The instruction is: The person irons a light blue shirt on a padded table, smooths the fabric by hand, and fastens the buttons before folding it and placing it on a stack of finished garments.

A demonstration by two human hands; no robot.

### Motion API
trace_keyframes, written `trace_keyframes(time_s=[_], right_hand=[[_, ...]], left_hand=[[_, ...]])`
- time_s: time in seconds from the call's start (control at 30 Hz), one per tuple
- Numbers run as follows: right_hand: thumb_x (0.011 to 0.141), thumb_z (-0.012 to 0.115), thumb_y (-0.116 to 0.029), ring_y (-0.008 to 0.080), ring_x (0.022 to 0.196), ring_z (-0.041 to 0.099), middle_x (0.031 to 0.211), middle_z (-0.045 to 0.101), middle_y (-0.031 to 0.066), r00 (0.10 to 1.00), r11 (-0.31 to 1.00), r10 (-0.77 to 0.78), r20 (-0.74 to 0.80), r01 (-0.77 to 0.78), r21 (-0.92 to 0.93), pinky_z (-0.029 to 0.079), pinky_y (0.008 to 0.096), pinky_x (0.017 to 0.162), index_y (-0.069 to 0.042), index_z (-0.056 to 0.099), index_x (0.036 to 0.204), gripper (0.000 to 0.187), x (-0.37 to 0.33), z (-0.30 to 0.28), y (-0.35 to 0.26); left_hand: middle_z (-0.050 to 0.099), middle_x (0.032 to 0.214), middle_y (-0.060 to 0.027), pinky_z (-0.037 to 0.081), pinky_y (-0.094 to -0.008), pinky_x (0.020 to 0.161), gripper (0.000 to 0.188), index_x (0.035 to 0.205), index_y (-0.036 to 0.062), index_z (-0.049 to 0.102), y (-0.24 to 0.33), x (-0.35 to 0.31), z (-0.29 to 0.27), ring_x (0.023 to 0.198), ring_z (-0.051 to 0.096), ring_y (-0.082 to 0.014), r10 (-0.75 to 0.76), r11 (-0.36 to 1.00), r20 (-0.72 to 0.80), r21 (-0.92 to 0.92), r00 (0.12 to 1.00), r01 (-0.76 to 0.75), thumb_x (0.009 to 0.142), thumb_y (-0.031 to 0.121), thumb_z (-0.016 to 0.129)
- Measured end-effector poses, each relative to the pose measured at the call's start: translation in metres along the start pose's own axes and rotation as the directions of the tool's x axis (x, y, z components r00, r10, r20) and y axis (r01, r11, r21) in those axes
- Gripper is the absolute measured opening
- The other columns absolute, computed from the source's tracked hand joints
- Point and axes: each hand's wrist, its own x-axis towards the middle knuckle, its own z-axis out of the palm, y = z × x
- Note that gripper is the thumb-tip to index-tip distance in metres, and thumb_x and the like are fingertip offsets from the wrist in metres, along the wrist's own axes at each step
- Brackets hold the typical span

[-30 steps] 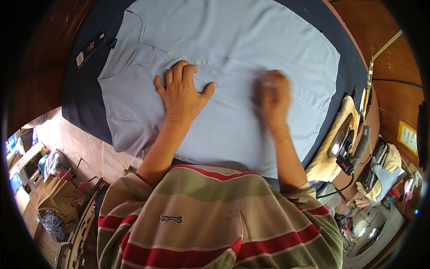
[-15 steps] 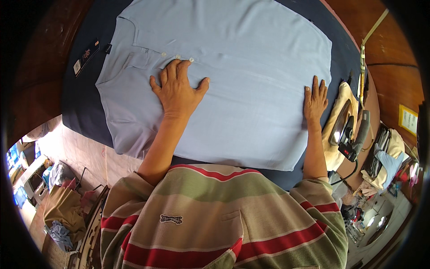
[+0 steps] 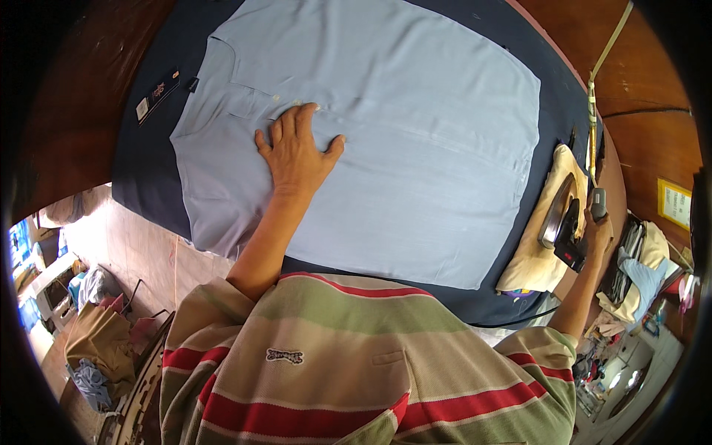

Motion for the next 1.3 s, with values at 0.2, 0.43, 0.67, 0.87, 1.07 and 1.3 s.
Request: trace_keyframes(time_s=[0.2,0.43,0.67,0.87,1.07,1.3], right_hand=[[0.073,0.071,-0.02,0.0125,0.048,0.052,0.066,0.054,0.0031,0.971,0.917,0.111,0.214,-0.183,0.355,0.042,0.028,0.046,-0.005,0.056,0.091,0.028,-0.005,-0.016,-0.036],[0.07,0.071,-0.018,0.0281,0.082,0.065,0.092,0.065,0.0204,0.838,0.825,-0.541,0.072,0.512,0.241,0.049,0.0368,0.071,0.0,0.053,0.116,0.053,-0.077,-0.047,-0.218],[0.071,0.064,-0.015,0.0396,0.079,0.062,0.08,0.064,0.0221,0.568,0.663,-0.748,0.345,0.672,0.331,0.049,0.0449,0.068,-0.005,0.055,0.102,0.033,-0.128,-0.043,-0.38],[0.071,0.064,-0.016,0.0353,0.074,0.063,0.077,0.065,0.017,0.44,0.541,-0.824,0.358,0.8,0.261,0.05,0.0435,0.066,-0.007,0.055,0.102,0.034,-0.138,-0.009,-0.404],[0.07,0.065,-0.016,0.0345,0.07,0.064,0.074,0.064,0.0167,0.358,0.452,-0.875,0.326,0.846,0.283,0.051,0.0427,0.062,-0.007,0.056,0.105,0.037,-0.141,-0.003,-0.411],[0.071,0.064,-0.016,0.0351,0.067,0.064,0.071,0.064,0.0175,0.375,0.47,-0.86,0.346,0.846,0.251,0.052,0.0431,0.06,-0.006,0.056,0.102,0.034,-0.147,-0.002,-0.422]], left_hand=[[0.048,0.124,-0.0041,0.021,-0.0584,0.1,0.062,0.121,0.0171,0.05,-0.003,0.001,0.0,0.119,0.04,-0.0242,-0.017,1.0,0.01,0.026,1.0,0.017,0.069,0.045,0.07],[0.049,0.124,-0.0038,0.021,-0.058,0.1,0.061,0.121,0.0174,0.052,-0.005,0.0,0.003,0.119,0.041,-0.0224,0.024,0.999,-0.029,0.028,0.999,-0.023,0.07,0.044,0.07],[0.048,0.123,-0.0026,0.019,-0.0578,0.101,0.059,0.12,0.017,0.053,-0.007,0.002,0.004,0.118,0.04,-0.0212,0.03,0.998,-0.03,-0.052,0.999,-0.031,0.071,0.043,0.07],[0.05,0.124,-0.0039,0.02,-0.0573,0.101,0.06,0.121,0.0166,0.051,-0.006,-0.001,0.001,0.118,0.042,-0.0217,0.037,0.996,-0.061,-0.081,0.997,-0.042,0.069,0.038,0.071],[0.052,0.122,-0.0019,0.021,-0.0533,0.1,0.052,0.121,0.0167,0.053,-0.022,0.0,-0.001,0.114,0.045,-0.0198,0.066,0.992,-0.151,-0.095,0.986,-0.08,0.074,0.035,0.066],[0.056,0.112,-0.0016,0.035,-0.0463,0.088,0.043,0.115,0.0165,0.056,-0.086,0.044,-0.016,0.106,0.052,-0.0202,-0.11,0.926,-0.336,0.308,0.935,0.219,0.084,0.046,0.057]])
